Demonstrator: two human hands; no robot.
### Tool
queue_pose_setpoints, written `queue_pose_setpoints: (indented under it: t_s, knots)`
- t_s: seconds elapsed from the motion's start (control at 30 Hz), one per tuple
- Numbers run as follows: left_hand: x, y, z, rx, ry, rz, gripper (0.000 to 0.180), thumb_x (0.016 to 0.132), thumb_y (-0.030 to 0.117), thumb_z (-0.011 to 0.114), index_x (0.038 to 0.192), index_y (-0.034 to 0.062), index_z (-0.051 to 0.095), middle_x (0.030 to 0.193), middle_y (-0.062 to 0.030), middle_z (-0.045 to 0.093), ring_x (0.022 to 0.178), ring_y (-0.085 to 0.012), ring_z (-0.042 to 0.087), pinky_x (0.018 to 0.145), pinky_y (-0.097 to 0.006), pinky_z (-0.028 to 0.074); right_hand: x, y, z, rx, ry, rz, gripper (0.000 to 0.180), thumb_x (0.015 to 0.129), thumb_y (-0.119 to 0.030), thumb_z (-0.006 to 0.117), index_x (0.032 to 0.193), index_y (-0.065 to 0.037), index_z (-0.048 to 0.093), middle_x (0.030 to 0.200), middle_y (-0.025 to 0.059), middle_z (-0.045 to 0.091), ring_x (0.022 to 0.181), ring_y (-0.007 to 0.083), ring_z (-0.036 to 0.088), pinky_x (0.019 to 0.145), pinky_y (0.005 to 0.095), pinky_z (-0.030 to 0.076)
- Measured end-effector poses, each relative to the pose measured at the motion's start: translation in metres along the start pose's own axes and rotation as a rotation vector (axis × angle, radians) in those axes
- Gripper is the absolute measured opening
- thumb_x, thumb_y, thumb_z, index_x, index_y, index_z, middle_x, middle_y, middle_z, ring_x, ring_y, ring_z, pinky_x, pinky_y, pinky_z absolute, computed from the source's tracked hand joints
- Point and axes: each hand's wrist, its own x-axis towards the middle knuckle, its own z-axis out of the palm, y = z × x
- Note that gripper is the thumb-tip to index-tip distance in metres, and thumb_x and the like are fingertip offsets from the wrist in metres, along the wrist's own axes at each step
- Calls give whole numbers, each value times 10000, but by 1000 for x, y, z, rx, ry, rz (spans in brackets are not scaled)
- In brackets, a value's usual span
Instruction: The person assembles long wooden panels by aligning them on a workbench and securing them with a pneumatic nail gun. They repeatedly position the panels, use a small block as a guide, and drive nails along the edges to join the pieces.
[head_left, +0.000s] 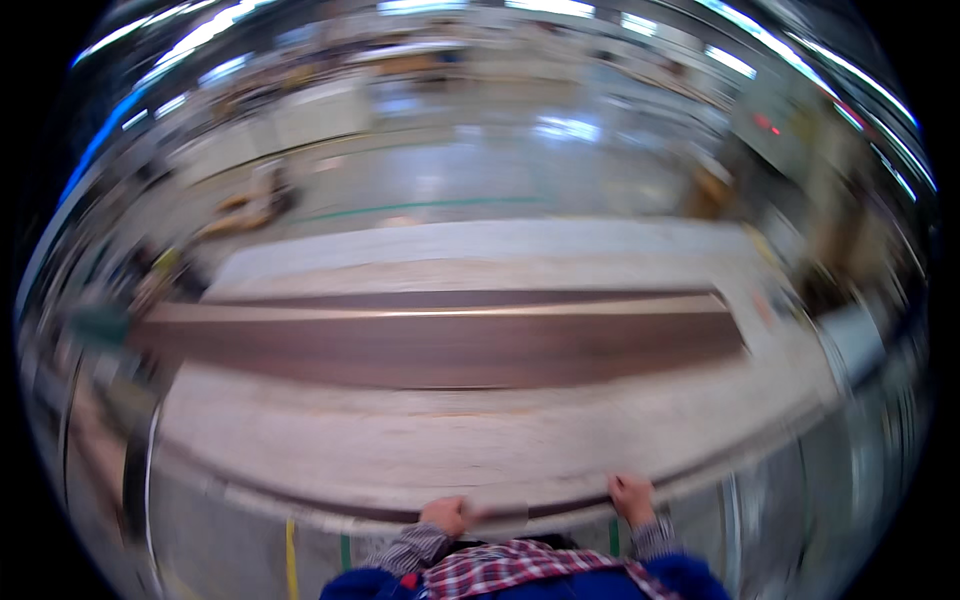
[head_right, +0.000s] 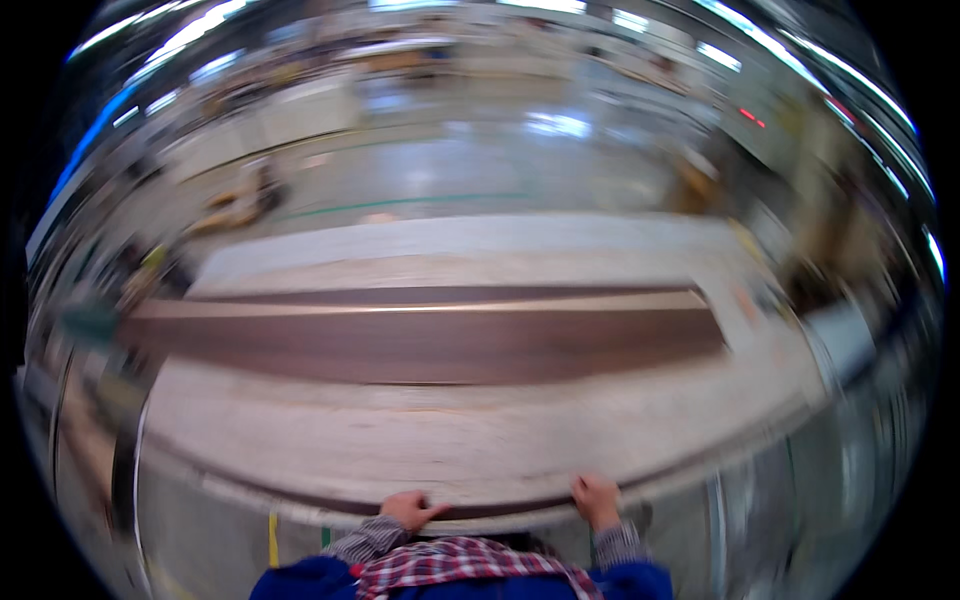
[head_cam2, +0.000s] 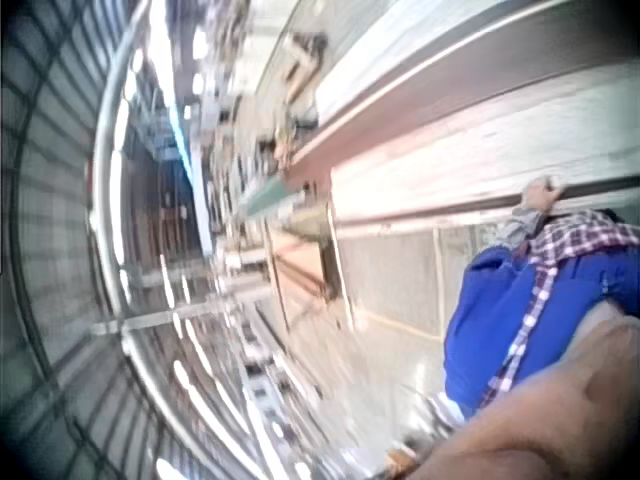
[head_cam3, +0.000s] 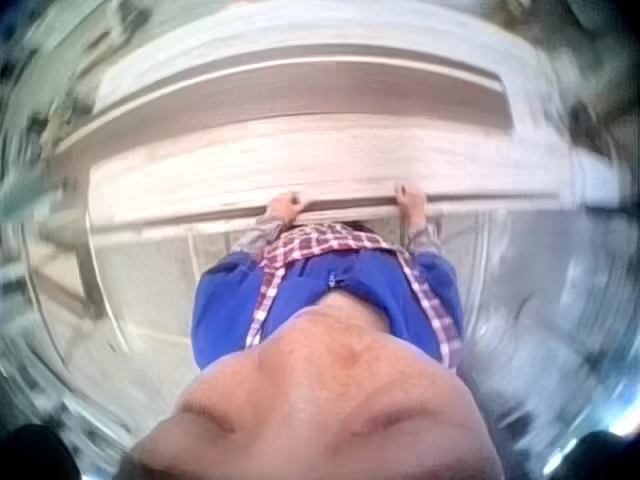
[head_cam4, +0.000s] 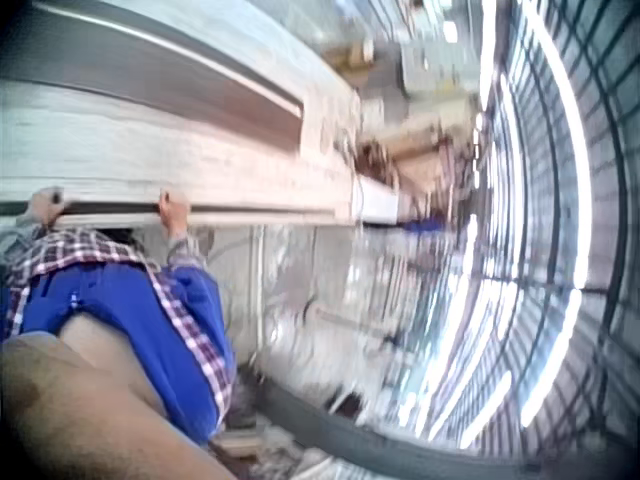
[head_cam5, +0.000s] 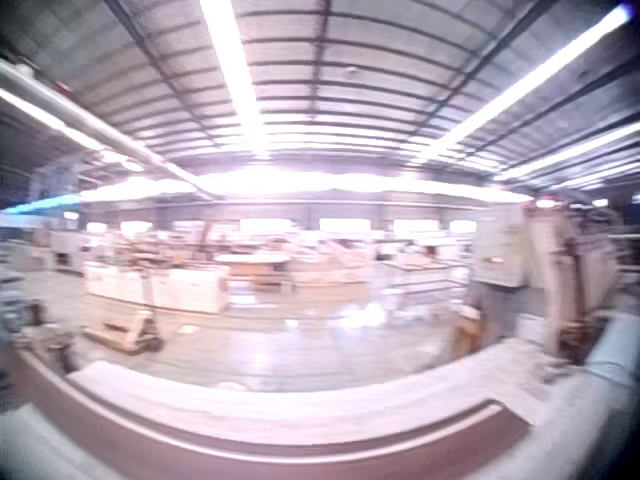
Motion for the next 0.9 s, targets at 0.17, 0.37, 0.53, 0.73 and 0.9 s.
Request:
queue_pose_setpoints:
  t_s: [0.17,0.37,0.53,0.73,0.9]
  knots:
    - [-38,2,12,17,205,-147,488,711,582,615,685,94,611,671,-111,635,675,-284,622,633,-407,475,21,-3,6,-30,104,-195,208,751,-221,587,609,-72,555,627,106,547,611,305,539,534,408,420]
    - [-34,-16,25,65,588,228,354,627,355,753,614,66,550,590,-102,565,568,-294,547,511,-393,439,27,-8,13,77,33,-182,176,761,-206,587,668,-57,571,664,112,563,653,301,558,598,394,451]
    - [-41,-7,25,184,401,42,332,736,376,633,911,99,575,880,-112,567,796,-309,533,732,-444,406,38,-1,-2,286,-57,-147,170,812,-208,562,788,-40,572,736,136,577,698,298,571,617,374,459]
    - [-36,-21,4,509,490,149,238,785,308,588,948,145,648,910,-109,590,766,-322,552,713,-464,437,90,13,13,632,-286,59,209,867,-223,544,856,-17,581,717,110,591,629,190,560,585,315,449]
    - [7,30,-20,361,564,226,365,655,298,678,917,67,570,887,-138,547,802,-289,515,743,-426,360,168,57,-5,966,-579,491,307,915,-309,473,944,-20,572,768,51,615,604,77,534,541,217,467]
